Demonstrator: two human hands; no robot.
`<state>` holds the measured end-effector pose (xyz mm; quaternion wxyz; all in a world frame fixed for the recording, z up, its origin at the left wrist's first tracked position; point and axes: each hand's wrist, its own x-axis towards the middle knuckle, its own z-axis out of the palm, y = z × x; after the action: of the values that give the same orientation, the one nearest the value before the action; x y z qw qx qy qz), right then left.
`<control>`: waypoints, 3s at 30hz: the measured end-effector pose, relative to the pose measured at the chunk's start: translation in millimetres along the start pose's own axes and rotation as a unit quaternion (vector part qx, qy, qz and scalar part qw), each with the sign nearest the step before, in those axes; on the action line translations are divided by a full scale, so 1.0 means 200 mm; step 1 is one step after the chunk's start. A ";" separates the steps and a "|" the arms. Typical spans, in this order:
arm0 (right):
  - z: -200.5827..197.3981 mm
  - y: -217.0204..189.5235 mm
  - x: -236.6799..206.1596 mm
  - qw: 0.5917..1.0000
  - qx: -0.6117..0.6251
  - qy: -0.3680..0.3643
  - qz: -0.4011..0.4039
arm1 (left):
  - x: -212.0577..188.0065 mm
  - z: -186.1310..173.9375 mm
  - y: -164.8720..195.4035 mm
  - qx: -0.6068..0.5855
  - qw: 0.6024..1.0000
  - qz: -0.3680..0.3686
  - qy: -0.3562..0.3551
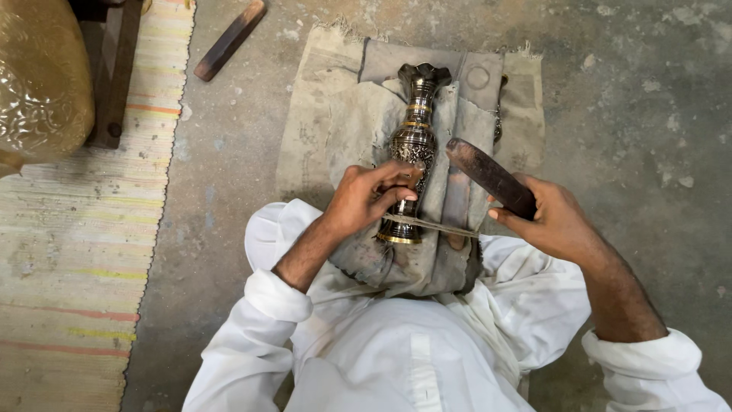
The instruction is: The person sits on the floor with an engraved metal vase braced against a cloth-covered sandbag on their lap. They hold a small punch against the vase surface with one hand and repeatedly strike it with a wooden mallet held in the other hand, working the decorative pattern into the metal.
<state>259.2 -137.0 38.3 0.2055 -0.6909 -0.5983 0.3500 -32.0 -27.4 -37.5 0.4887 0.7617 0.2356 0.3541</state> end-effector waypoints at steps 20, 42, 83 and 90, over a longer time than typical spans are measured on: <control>-0.18 -0.24 0.06 0.889 -0.377 0.165 -0.200 | 0.01 0.03 0.02 0.071 0.997 0.014 0.027; -0.18 -0.26 0.07 0.899 -0.351 0.177 -0.192 | 0.01 0.00 0.00 0.086 0.996 0.013 -0.005; -0.07 -0.06 0.03 0.969 -0.142 0.190 -0.070 | 0.07 0.02 0.07 0.156 0.987 0.009 -0.042; -0.09 -0.02 0.00 0.919 -0.279 0.233 -0.155 | 0.07 0.04 0.10 0.164 0.986 0.001 -0.034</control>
<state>269.9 -134.5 52.6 0.1896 -0.6808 -0.7065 -0.0377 -16.5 -29.9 -17.4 0.3648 0.8432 0.2734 0.2851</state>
